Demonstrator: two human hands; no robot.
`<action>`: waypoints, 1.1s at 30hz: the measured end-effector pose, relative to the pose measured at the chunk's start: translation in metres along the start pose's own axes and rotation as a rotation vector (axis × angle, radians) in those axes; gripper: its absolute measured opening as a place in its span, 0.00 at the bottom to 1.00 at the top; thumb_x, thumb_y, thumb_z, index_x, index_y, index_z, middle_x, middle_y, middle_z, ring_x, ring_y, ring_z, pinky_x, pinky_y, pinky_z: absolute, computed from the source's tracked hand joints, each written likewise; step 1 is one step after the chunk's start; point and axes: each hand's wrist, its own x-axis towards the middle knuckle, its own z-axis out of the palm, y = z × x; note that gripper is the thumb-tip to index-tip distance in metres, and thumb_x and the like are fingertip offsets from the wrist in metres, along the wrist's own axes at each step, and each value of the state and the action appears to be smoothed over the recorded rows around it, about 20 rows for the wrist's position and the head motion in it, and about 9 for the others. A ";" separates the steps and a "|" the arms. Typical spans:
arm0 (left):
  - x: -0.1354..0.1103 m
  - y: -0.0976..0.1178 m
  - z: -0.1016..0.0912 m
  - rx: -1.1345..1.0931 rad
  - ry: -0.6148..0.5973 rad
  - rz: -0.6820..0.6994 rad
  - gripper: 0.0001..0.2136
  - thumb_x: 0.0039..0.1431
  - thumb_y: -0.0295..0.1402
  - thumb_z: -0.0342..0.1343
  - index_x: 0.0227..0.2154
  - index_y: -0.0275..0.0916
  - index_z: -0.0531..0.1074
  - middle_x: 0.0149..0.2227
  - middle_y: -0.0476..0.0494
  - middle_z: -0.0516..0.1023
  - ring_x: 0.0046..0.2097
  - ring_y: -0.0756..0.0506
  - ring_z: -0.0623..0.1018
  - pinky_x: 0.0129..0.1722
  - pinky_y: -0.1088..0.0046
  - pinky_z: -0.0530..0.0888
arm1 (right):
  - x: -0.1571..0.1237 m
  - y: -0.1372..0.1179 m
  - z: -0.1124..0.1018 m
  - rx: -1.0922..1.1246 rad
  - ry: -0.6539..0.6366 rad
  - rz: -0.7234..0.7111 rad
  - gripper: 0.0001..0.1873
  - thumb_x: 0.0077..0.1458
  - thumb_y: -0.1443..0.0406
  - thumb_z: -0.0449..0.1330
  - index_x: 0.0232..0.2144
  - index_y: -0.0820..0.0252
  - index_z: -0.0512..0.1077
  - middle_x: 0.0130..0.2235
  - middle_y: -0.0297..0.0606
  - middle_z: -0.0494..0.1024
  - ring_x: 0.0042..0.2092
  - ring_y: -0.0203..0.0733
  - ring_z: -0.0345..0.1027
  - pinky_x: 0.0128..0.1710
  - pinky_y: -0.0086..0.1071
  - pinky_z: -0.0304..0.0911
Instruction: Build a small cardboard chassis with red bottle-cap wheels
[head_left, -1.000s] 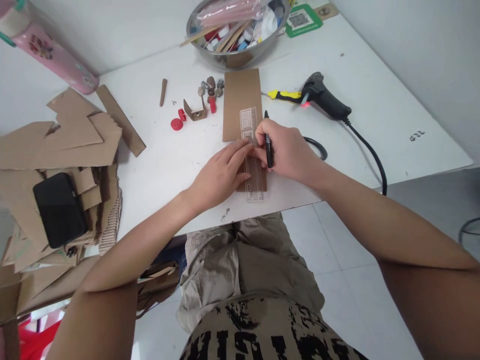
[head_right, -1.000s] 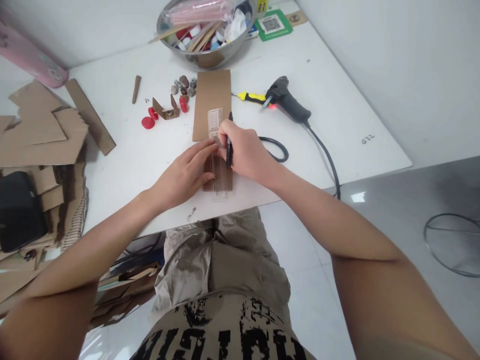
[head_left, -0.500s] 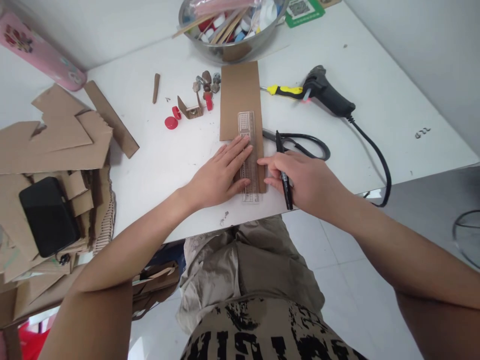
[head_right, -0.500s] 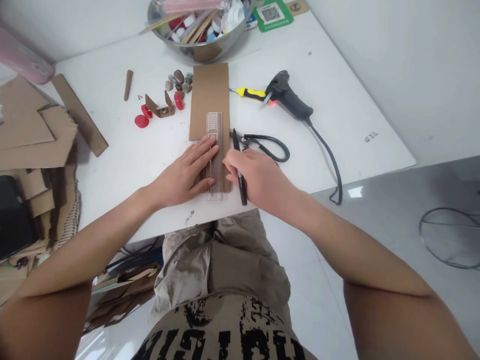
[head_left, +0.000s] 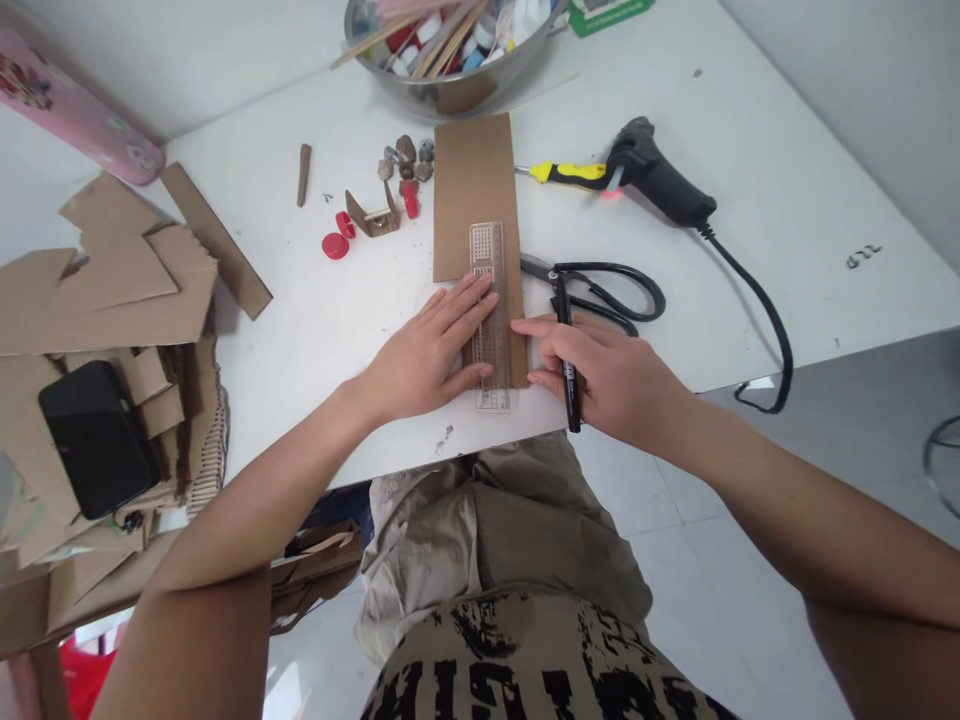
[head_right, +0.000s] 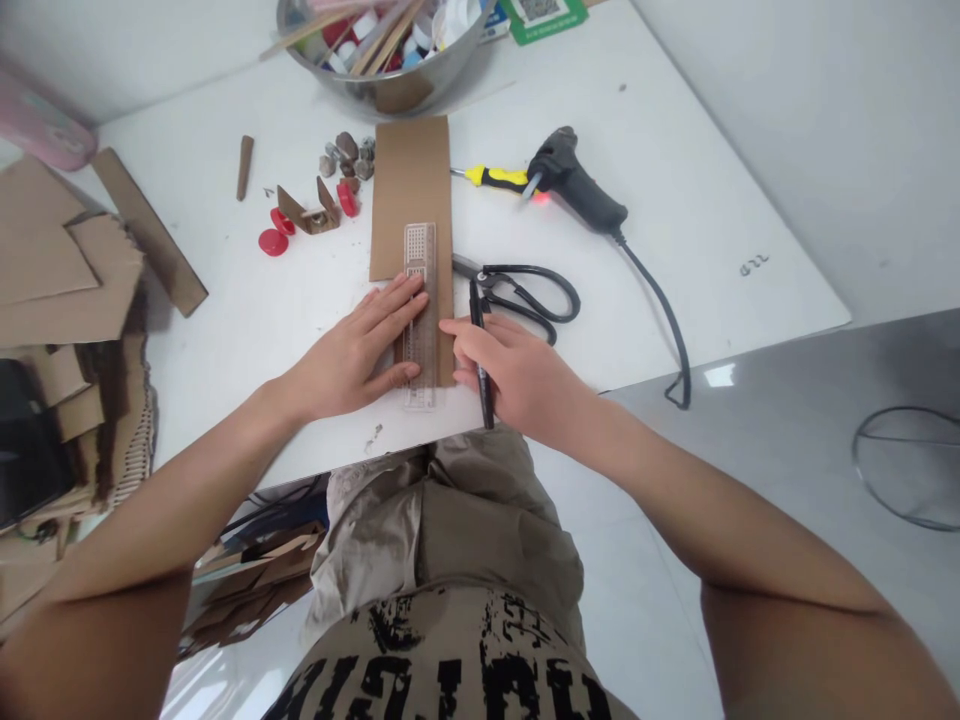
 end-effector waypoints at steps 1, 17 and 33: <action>0.000 0.000 0.000 -0.002 -0.005 -0.006 0.35 0.80 0.47 0.51 0.83 0.42 0.51 0.84 0.30 0.56 0.84 0.31 0.56 0.81 0.37 0.60 | 0.000 0.000 0.000 0.002 -0.007 0.009 0.09 0.73 0.69 0.55 0.46 0.51 0.74 0.42 0.41 0.87 0.49 0.53 0.85 0.50 0.46 0.81; 0.002 0.010 -0.007 0.089 -0.069 -0.058 0.38 0.78 0.54 0.52 0.81 0.38 0.57 0.81 0.24 0.61 0.82 0.26 0.61 0.80 0.33 0.61 | 0.003 0.004 -0.003 0.048 -0.079 0.074 0.10 0.71 0.67 0.56 0.45 0.49 0.76 0.44 0.43 0.88 0.50 0.56 0.83 0.53 0.52 0.81; 0.003 0.009 -0.006 0.070 -0.068 -0.056 0.39 0.79 0.58 0.48 0.81 0.36 0.57 0.81 0.25 0.61 0.83 0.27 0.61 0.81 0.35 0.60 | 0.019 0.023 -0.010 0.312 0.207 0.267 0.28 0.76 0.38 0.51 0.47 0.50 0.77 0.41 0.41 0.84 0.41 0.48 0.80 0.44 0.43 0.79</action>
